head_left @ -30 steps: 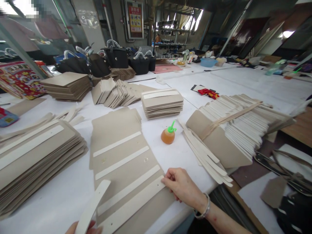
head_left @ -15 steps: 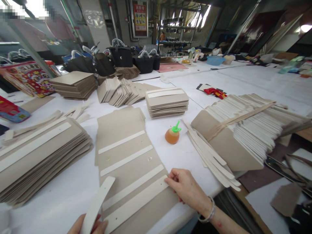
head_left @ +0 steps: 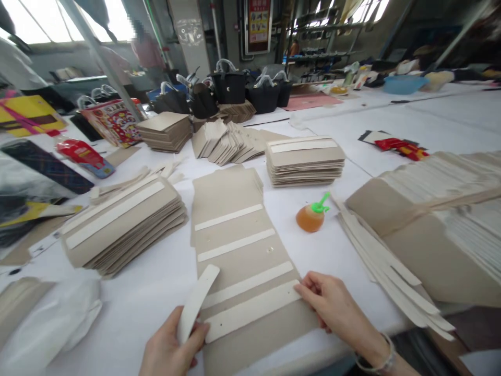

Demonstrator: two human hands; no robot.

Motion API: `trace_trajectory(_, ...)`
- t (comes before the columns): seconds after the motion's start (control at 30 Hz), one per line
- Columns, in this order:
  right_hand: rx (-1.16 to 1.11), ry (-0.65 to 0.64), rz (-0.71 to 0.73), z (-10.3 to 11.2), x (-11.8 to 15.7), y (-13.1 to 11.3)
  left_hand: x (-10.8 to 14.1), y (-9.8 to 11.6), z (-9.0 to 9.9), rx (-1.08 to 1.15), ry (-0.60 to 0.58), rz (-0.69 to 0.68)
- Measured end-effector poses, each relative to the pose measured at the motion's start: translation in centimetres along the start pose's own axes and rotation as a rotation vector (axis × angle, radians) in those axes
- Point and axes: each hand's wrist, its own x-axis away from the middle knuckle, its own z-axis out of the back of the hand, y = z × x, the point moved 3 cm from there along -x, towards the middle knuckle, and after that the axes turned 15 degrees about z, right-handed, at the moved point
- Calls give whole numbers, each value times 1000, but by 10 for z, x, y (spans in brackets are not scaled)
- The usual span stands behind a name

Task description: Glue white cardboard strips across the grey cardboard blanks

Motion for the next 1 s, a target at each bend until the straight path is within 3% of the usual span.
trace_trajectory(0.23,11,-54,-42,-6,-3,12,1,3,1,21,-10,-22)
trace_trajectory(0.43,45,-67,-56,-6,-4,7,1,3,0,14,-3,-35)
trace_trajectory(1.0,23,-37,-83,-5,-3,6,4,2,0,-243,128,-96)
